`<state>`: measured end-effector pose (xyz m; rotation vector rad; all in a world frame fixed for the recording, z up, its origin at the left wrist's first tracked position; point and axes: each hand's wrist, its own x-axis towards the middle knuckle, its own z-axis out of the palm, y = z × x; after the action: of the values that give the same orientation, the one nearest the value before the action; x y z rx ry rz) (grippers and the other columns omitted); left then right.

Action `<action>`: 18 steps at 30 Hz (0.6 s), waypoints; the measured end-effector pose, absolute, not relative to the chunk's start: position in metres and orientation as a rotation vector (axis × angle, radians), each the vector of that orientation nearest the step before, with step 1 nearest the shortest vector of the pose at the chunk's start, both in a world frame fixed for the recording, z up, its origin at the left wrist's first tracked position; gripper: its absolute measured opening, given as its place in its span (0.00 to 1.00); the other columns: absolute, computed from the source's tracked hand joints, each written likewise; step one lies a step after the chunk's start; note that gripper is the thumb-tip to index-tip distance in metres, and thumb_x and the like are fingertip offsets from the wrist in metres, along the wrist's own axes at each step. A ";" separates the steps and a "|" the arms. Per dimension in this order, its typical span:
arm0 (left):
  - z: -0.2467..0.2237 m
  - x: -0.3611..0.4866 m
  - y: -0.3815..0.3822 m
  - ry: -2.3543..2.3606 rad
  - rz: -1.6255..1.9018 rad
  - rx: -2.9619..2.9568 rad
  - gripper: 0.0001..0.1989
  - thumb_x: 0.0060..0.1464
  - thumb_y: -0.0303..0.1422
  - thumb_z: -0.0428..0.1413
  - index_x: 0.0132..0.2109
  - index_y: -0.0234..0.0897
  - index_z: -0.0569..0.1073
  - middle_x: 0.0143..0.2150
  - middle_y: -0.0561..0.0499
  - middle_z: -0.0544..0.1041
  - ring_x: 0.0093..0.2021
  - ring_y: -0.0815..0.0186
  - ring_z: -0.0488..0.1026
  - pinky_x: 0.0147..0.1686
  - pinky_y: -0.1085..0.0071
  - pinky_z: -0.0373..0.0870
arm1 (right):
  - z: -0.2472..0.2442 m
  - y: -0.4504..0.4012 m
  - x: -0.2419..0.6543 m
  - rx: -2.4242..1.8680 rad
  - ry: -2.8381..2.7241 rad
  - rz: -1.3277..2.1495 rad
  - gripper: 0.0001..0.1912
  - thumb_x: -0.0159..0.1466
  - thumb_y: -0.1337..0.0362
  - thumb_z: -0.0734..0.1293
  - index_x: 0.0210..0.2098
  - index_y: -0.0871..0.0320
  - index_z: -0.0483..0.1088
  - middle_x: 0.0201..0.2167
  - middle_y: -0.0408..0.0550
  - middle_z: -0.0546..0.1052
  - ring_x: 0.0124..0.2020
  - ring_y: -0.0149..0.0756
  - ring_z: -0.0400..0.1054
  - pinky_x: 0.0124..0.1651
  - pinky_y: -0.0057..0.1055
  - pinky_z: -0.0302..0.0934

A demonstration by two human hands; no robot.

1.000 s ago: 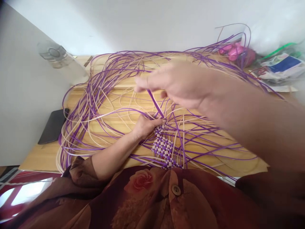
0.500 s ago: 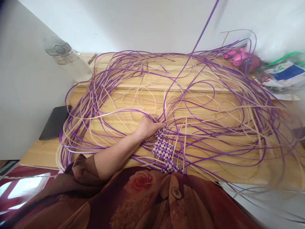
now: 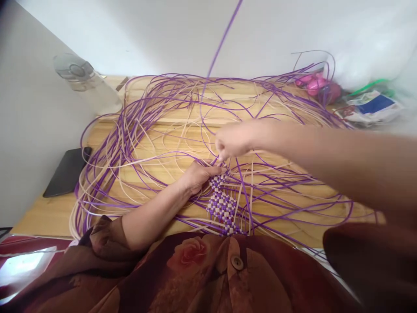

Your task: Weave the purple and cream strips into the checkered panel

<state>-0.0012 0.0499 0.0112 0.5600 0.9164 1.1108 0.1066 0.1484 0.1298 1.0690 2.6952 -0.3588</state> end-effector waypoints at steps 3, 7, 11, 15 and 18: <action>0.011 -0.003 0.051 0.918 1.133 0.625 0.18 0.24 0.30 0.73 0.27 0.31 0.77 0.26 0.51 0.78 0.26 0.69 0.71 0.36 0.67 0.69 | 0.121 0.129 0.115 0.915 2.583 -0.355 0.09 0.61 0.67 0.67 0.26 0.59 0.77 0.21 0.41 0.75 0.22 0.26 0.62 0.29 0.28 0.48; 0.007 -0.003 0.052 0.892 1.183 0.677 0.19 0.27 0.30 0.72 0.32 0.31 0.80 0.31 0.49 0.80 0.33 0.65 0.74 0.43 0.65 0.70 | 0.115 0.115 0.126 0.935 2.755 -0.487 0.05 0.58 0.70 0.67 0.29 0.58 0.77 0.25 0.41 0.77 0.24 0.28 0.63 0.29 0.27 0.49; 0.005 -0.001 0.052 0.855 1.234 0.704 0.22 0.28 0.28 0.72 0.37 0.33 0.80 0.38 0.48 0.81 0.40 0.61 0.76 0.49 0.63 0.69 | 0.098 0.120 0.130 0.765 2.993 -0.672 0.07 0.58 0.72 0.65 0.31 0.59 0.76 0.27 0.43 0.77 0.28 0.30 0.65 0.33 0.27 0.52; 0.003 -0.003 0.051 0.888 1.115 0.665 0.20 0.27 0.28 0.72 0.34 0.31 0.80 0.35 0.48 0.81 0.38 0.62 0.76 0.48 0.63 0.69 | 0.082 0.127 0.128 0.768 2.966 -0.804 0.08 0.59 0.71 0.63 0.30 0.61 0.76 0.27 0.45 0.76 0.27 0.30 0.63 0.31 0.29 0.50; 0.001 -0.003 0.052 0.904 1.103 0.641 0.20 0.28 0.28 0.72 0.34 0.31 0.80 0.33 0.48 0.81 0.36 0.63 0.76 0.46 0.65 0.69 | 0.083 0.128 0.123 0.789 2.893 -0.868 0.06 0.56 0.72 0.65 0.25 0.59 0.74 0.22 0.43 0.73 0.24 0.29 0.60 0.28 0.29 0.47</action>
<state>-0.0034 0.0516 0.0013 0.6409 0.9045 1.1028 0.1225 0.1278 0.0827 0.7894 2.8932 -0.8683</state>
